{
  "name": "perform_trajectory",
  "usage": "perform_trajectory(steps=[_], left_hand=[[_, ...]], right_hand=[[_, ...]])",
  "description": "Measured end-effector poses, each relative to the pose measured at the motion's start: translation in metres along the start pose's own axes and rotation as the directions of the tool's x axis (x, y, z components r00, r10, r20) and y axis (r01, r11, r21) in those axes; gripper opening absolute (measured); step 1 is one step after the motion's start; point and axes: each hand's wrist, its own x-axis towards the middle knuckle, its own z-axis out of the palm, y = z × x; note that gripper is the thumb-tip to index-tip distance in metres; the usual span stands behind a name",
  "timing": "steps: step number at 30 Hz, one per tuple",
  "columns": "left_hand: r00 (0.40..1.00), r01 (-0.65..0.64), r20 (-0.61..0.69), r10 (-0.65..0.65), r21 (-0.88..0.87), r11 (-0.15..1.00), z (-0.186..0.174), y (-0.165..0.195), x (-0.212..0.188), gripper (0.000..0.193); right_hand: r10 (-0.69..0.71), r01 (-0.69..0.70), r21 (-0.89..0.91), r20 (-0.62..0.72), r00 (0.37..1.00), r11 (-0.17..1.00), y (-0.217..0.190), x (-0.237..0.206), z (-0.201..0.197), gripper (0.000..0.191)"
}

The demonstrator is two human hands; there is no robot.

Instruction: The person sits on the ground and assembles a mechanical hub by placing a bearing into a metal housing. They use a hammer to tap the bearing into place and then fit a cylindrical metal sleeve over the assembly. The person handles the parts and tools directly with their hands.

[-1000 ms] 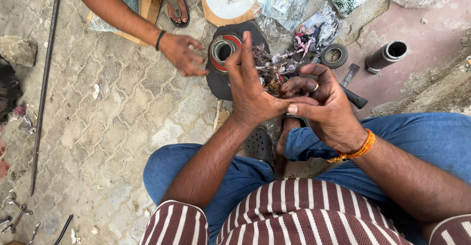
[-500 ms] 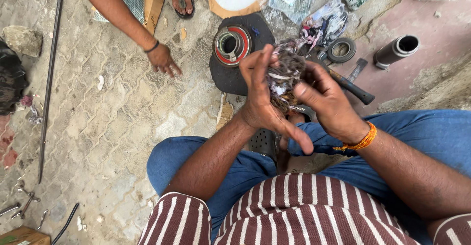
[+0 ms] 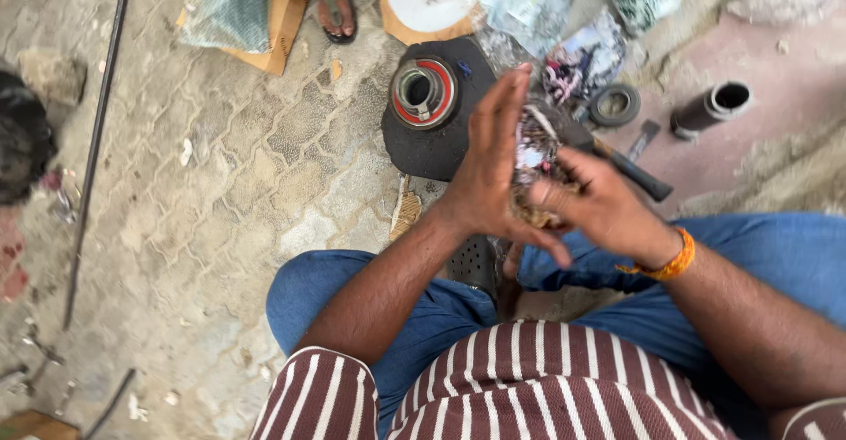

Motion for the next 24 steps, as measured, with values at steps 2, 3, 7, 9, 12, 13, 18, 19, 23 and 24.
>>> perform_trajectory(steps=[2,3,7,9,12,13,18,19,23,24], left_hand=[[0.993,0.032,0.106,-0.051,0.17,0.985,0.002,0.001,0.001,0.165],[0.983,0.043,0.161,-0.086,0.25,0.967,0.003,0.002,0.0,0.164],[0.97,0.129,0.182,-0.161,0.176,0.976,0.007,0.007,-0.003,0.167],[0.97,0.165,0.165,-0.178,0.092,0.982,0.008,0.004,-0.006,0.165],[0.976,0.183,0.143,-0.162,-0.145,0.972,0.015,-0.009,-0.013,0.162],[0.976,0.192,0.141,-0.167,-0.196,0.962,0.019,-0.015,-0.016,0.16],[0.884,0.468,0.278,-0.377,-0.516,0.717,0.048,-0.047,-0.035,0.141],[0.866,0.499,0.218,-0.449,-0.414,0.761,0.057,-0.053,-0.037,0.131],[0.744,0.625,-0.058,-0.666,-0.294,0.723,0.076,-0.085,-0.05,0.102],[0.688,0.647,-0.119,-0.716,-0.347,0.679,0.077,-0.094,-0.054,0.098]], right_hand=[[0.051,-0.038,-0.3,0.036,0.998,0.953,-0.001,0.001,0.0,0.027],[0.079,-0.052,-0.437,0.044,0.996,0.898,0.0,0.002,0.0,0.028],[0.106,-0.108,-0.255,-0.019,0.994,0.961,0.014,0.013,-0.005,0.023],[0.127,-0.136,-0.204,-0.055,0.99,0.97,0.025,0.017,-0.008,0.021],[-0.013,0.01,-0.1,-0.022,1.0,0.995,0.042,0.023,-0.013,0.019],[0.059,-0.062,-0.057,-0.056,0.997,0.996,0.047,0.025,-0.015,0.018],[-0.008,-0.024,-0.17,-0.183,0.983,0.985,0.073,0.046,-0.024,0.018],[-0.006,-0.048,-0.226,-0.231,0.973,0.973,0.078,0.051,-0.027,0.016],[-0.11,-0.11,-0.585,-0.328,0.938,0.803,0.097,0.068,-0.044,0.024],[-0.157,-0.113,-0.696,-0.313,0.937,0.709,0.102,0.071,-0.048,0.027]])
